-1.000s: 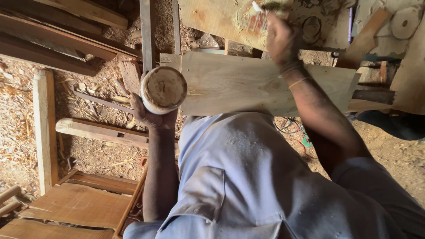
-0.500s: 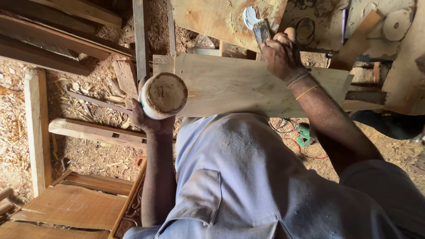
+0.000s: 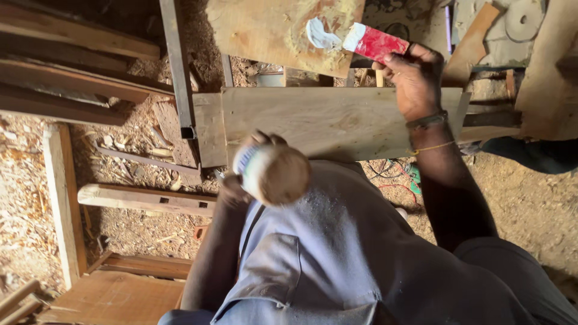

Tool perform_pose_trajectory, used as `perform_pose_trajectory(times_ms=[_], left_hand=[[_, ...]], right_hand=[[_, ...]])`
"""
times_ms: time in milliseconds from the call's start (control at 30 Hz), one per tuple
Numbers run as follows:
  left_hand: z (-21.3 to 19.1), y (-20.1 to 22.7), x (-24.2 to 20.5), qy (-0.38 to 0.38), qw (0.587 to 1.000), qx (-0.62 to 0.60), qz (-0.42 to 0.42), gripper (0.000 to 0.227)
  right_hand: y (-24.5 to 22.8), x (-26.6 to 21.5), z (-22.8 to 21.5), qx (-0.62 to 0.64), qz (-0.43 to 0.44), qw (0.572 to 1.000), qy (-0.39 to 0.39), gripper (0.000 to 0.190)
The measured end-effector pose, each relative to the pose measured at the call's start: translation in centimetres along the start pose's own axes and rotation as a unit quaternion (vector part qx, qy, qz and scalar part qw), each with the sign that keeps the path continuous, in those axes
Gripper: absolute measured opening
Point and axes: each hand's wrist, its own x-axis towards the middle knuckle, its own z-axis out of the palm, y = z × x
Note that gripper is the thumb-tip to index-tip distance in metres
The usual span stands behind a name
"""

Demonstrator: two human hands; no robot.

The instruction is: The person picks up a wooden plank and places it on a workbench. They then use a small container to scoop out a white substance and apply it to the surface of the plank with a small tool, spreading it across the wood.

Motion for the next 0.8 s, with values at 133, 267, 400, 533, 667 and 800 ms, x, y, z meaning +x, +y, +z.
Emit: perform_pose_trajectory(times_ms=[133, 267, 400, 533, 667, 800], left_hand=[[1.3, 0.6, -0.4, -0.006, 0.990, 0.126, -0.070, 0.100], [1.6, 3.2, 0.4, -0.010, 0.962, 0.254, -0.095, 0.104], [3.5, 5.6, 2.5, -0.051, 0.925, 0.361, -0.108, 0.108], [6.7, 6.8, 6.3, -0.104, 0.886, 0.439, -0.107, 0.113], [9.9, 5.4, 12.2, -0.159, 0.852, 0.490, -0.093, 0.118], [13.4, 0.2, 19.1, -0.181, 0.817, 0.547, -0.028, 0.123]], right_hand=[[0.4, -1.5, -1.8, 0.186, 0.067, 0.980, 0.019, 0.012], [0.8, -2.7, -3.9, 0.256, 0.060, 0.964, 0.043, 0.007], [1.8, -4.5, -7.5, 0.254, 0.022, 0.965, 0.061, 0.011], [2.7, -6.5, -11.8, 0.240, 0.009, 0.961, 0.139, 0.022], [2.5, -8.7, -15.3, 0.250, -0.009, 0.951, 0.184, 0.028], [1.9, -10.8, -17.9, 0.205, 0.016, 0.930, 0.303, 0.035]])
